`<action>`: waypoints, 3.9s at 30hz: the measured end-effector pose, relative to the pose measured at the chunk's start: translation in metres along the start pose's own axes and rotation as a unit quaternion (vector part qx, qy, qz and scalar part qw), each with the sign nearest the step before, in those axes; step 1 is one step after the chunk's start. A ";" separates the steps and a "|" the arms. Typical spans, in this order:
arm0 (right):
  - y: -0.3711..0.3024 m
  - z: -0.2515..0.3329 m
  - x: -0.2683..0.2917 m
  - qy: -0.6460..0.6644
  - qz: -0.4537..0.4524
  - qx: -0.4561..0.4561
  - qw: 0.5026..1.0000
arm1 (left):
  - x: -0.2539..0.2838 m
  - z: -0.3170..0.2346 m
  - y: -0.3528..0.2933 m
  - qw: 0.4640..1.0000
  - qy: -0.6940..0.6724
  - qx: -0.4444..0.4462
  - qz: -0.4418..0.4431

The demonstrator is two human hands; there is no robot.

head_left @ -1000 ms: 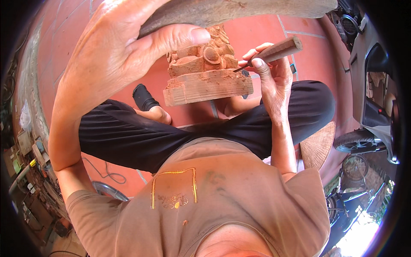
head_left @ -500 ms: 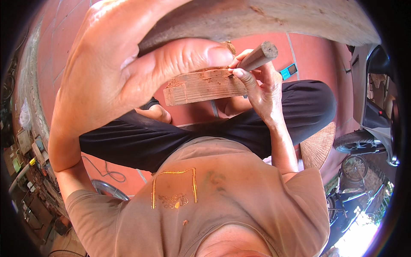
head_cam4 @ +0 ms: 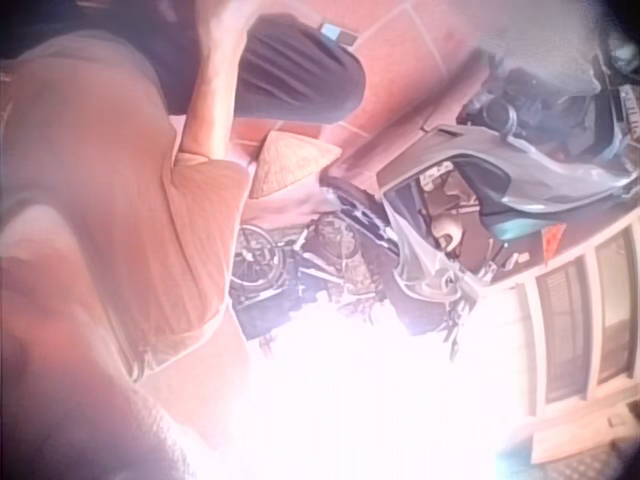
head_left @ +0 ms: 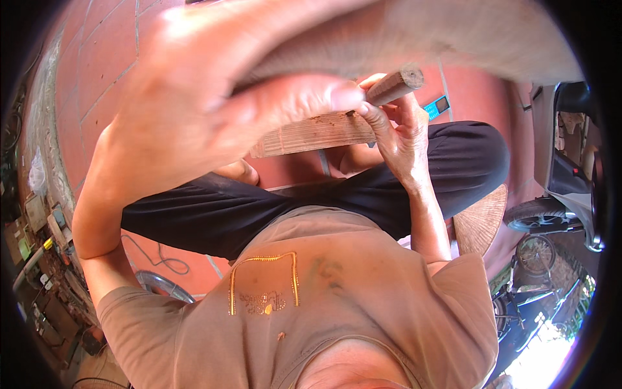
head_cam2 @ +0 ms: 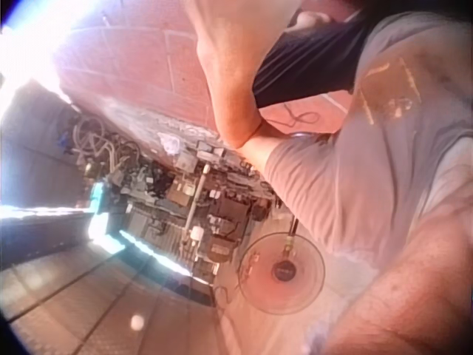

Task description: The person is carving a wooden sculpture using a chisel and mallet. They are seated on the floor, holding the sculpture between their legs and striking the chisel with the mallet to shape the wood.

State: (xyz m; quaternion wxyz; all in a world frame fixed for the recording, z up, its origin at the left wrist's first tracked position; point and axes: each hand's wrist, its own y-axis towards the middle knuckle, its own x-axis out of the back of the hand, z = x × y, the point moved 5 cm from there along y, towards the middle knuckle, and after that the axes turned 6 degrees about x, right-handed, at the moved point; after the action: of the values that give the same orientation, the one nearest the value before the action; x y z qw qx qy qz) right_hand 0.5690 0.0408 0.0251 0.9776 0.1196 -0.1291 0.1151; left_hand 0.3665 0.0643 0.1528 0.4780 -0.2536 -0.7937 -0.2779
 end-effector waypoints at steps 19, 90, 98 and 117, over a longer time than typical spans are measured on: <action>0.007 -0.008 0.009 0.002 -0.024 -0.011 1.000 | 0.006 0.016 -0.005 0.997 -0.014 0.027 -0.073; -0.017 -0.007 -0.003 -0.008 -0.043 0.089 0.995 | 0.012 0.008 -0.022 0.997 -0.049 0.036 -0.050; 0.013 -0.008 0.031 0.061 -0.201 0.042 0.977 | 0.026 0.058 -0.037 0.973 -0.131 0.096 -0.165; 0.009 -0.010 -0.043 0.176 -0.012 0.010 0.984 | 0.018 0.080 -0.061 0.966 -0.132 0.168 -0.148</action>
State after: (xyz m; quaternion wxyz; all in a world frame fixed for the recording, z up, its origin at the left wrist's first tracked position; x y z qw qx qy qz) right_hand 0.5280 0.0432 0.0056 0.9852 0.1089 0.0473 0.1237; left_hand 0.2690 0.0776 0.1263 0.3584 -0.0840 -0.9137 -0.1720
